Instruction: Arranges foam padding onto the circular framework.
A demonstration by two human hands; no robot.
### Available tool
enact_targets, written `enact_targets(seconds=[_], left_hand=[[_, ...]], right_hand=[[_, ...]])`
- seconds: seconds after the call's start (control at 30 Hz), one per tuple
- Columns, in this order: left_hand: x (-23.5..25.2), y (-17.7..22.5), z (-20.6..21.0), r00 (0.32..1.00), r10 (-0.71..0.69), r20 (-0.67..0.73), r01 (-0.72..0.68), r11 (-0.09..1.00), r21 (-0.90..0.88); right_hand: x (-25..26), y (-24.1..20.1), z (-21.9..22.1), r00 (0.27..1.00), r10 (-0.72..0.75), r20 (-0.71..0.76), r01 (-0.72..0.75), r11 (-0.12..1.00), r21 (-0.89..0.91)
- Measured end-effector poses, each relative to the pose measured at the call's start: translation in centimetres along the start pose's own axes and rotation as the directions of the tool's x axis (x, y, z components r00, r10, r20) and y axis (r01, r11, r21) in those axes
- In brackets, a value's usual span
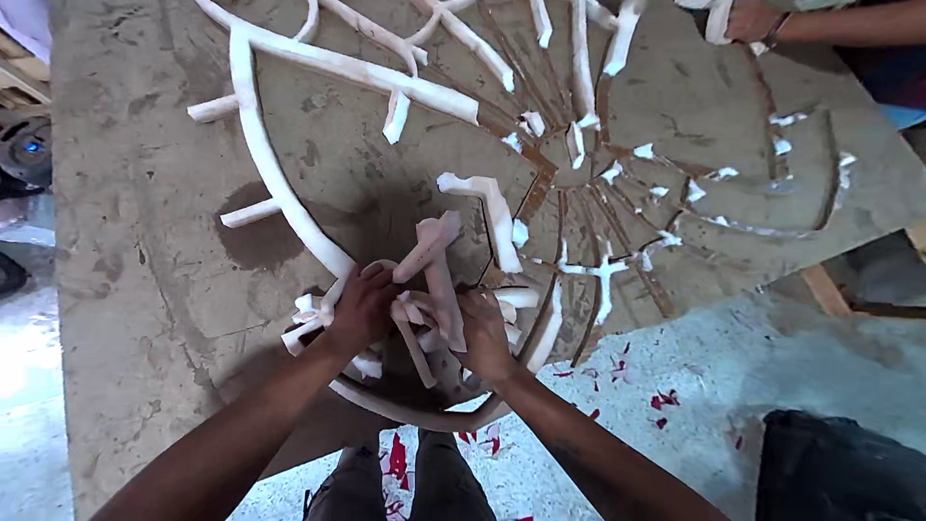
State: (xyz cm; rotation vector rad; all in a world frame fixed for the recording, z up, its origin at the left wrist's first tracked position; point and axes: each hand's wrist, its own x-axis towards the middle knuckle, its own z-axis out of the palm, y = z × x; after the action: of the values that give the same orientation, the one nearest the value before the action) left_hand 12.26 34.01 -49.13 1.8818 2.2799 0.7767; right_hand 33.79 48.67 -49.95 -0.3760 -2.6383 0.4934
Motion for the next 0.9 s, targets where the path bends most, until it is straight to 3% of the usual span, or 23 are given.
enact_targets(seconds=[0.17, 0.33, 0.43, 0.67, 0.77, 0.8, 0.87, 0.9], left_hand=[[0.4, 0.3, 0.5, 0.995, -0.091, -0.045, 0.090, 0.996, -0.024], [0.5, 0.5, 0.2, 0.994, -0.106, -0.025, 0.105, 0.994, -0.019], [0.5, 0.4, 0.0, 0.997, -0.081, -0.006, 0.081, 0.997, 0.004], [0.7, 1.0, -0.8, 0.999, 0.028, -0.042, -0.030, 0.998, -0.046], [0.7, 1.8, -1.9, 0.993, 0.021, 0.119, -0.014, 0.998, -0.057], [0.6, 2.0, -2.2, 0.964, 0.023, 0.263, -0.012, 0.999, -0.044], [1.4, 2.9, -3.2, 0.798, -0.024, 0.603, 0.073, 0.996, -0.057], [2.0, 3.5, -3.2, 0.711, -0.022, 0.703, 0.131, 0.986, -0.101]], right_hand=[[-0.1, 0.5, -0.1, 0.999, -0.042, 0.012, 0.041, 0.995, 0.093], [-0.1, 1.6, -0.2, 0.984, -0.178, 0.000, 0.173, 0.953, 0.250], [0.4, 2.4, -0.5, 0.961, -0.275, -0.036, 0.271, 0.903, 0.334], [0.9, 4.4, -1.1, 0.893, -0.447, 0.054, 0.379, 0.811, 0.446], [1.3, 4.8, -1.4, 0.886, -0.460, 0.056, 0.380, 0.791, 0.480], [1.5, 4.9, -1.5, 0.885, -0.461, 0.064, 0.377, 0.790, 0.483], [1.8, 5.0, -1.4, 0.893, -0.441, 0.092, 0.358, 0.818, 0.451], [1.8, 5.0, -1.3, 0.900, -0.423, 0.110, 0.344, 0.841, 0.419]])
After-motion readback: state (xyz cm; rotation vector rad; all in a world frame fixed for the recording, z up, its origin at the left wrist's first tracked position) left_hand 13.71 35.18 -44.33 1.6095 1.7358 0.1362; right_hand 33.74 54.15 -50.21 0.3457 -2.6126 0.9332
